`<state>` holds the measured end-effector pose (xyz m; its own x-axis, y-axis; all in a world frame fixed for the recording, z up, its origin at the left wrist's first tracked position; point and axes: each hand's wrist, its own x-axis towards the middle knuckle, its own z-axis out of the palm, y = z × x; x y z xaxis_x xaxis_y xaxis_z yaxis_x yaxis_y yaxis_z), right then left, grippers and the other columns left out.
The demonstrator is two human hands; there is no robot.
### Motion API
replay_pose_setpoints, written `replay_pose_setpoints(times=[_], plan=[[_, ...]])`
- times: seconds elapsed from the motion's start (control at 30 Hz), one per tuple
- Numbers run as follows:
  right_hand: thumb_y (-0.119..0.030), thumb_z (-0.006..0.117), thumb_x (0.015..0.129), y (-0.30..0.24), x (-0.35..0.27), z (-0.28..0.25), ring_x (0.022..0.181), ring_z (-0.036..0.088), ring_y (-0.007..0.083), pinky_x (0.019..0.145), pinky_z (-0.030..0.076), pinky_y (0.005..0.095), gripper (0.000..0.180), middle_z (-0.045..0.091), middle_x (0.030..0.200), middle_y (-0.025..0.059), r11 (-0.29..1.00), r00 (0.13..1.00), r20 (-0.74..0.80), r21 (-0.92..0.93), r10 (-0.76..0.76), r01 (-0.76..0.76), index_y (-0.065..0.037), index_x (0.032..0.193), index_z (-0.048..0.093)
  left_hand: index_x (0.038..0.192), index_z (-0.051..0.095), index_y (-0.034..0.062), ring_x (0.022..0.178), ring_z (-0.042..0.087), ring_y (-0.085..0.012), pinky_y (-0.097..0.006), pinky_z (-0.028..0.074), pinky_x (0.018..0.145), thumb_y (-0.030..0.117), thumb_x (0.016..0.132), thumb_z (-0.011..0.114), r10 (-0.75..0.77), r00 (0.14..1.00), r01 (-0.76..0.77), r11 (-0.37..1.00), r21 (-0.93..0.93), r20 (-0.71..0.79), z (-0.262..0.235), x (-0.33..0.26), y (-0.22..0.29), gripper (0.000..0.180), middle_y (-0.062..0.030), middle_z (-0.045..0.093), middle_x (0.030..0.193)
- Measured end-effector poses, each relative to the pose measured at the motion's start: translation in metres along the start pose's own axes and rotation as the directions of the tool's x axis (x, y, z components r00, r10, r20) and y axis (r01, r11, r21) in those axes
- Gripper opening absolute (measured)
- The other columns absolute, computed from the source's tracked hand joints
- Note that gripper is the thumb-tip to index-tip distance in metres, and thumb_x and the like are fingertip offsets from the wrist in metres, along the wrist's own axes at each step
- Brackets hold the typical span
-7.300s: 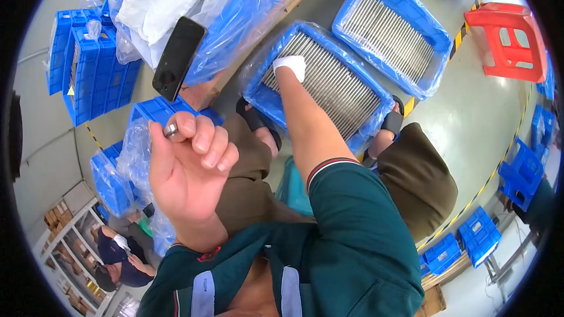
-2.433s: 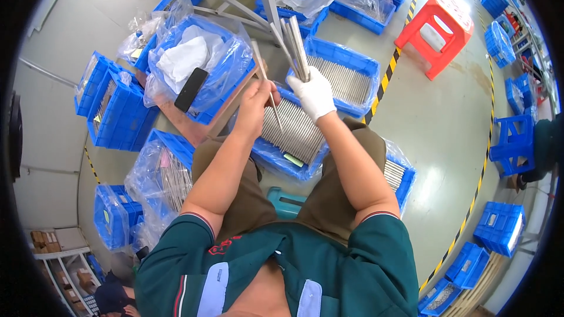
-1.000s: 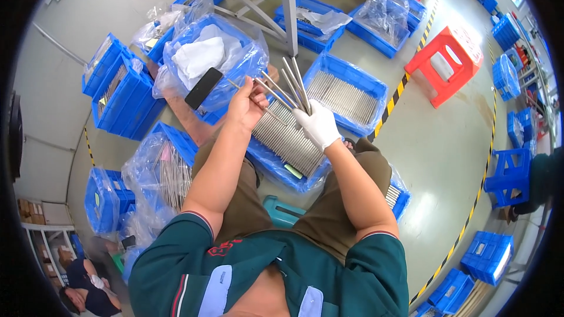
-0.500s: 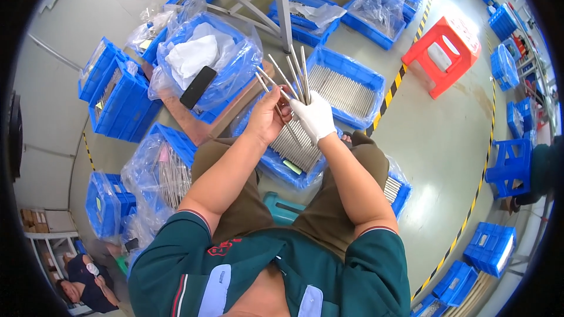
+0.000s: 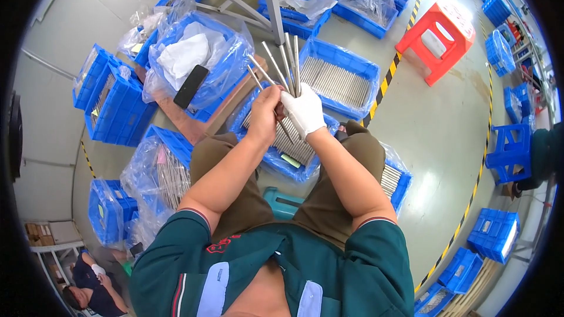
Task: Picking up, inspecting, and organizing thin metal tubes from a bulk container into structured bins.
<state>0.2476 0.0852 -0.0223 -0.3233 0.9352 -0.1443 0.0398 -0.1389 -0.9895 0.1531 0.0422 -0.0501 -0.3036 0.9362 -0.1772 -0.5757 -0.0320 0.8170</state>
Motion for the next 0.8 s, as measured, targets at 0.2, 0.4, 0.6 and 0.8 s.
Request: replay_pose_setpoints(times=[0.2,0.4,0.6,0.8], plan=[[-0.020,0.060,0.082,-0.006,0.006,-0.003,0.046,0.051,0.0107,0.040,0.039,0.0241,0.020,0.056,0.059,0.0055,0.981,0.980,0.147,0.115,0.136,-0.153,-0.001,0.082,0.055,0.090,0.059,0.0089,0.054,0.040,-0.0041,-0.019,0.030,0.047,0.027,0.093,0.051,-0.029,0.997,0.030,0.999,0.021,-0.066,-0.001,0.001,0.010,0.020,0.0049,0.047,0.066],[-0.023,0.062,0.083,-0.018,0.026,-0.032,0.040,0.039,0.0074,0.037,0.031,0.0237,0.018,0.044,0.053,-0.0022,0.973,0.980,0.153,0.173,0.129,-0.155,-0.008,0.080,0.051,0.084,0.055,0.0061,0.052,0.039,-0.0062,-0.021,0.032,0.045,0.031,0.093,0.050,-0.247,0.935,0.222,0.967,0.122,0.255,-0.013,0.000,0.024,0.027,0.0024,0.046,0.065],[-0.023,0.065,0.084,-0.008,0.023,-0.032,0.037,0.032,0.0067,0.035,0.022,0.0232,0.024,0.039,0.048,-0.0038,0.849,0.927,0.295,0.405,0.230,-0.339,-0.010,0.069,0.050,0.084,0.054,0.0073,0.051,0.033,-0.0058,-0.020,0.030,0.047,0.036,0.093,0.048,-0.490,0.730,0.565,0.825,-0.018,0.476,-0.010,-0.007,0.019,0.031,0.0032,0.044,0.069],[-0.027,0.070,0.077,-0.008,0.037,-0.027,0.044,0.041,0.0096,0.042,0.030,0.0254,0.022,0.047,0.055,-0.0018,0.955,0.978,-0.153,0.281,0.143,-0.095,-0.009,0.077,0.057,0.086,0.055,0.0059,0.050,0.033,-0.0049,-0.020,0.029,0.045,0.030,0.093,0.050,-0.503,0.756,0.488,0.860,0.153,0.419,-0.007,-0.020,0.005,0.026,0.0027,0.044,0.069]])
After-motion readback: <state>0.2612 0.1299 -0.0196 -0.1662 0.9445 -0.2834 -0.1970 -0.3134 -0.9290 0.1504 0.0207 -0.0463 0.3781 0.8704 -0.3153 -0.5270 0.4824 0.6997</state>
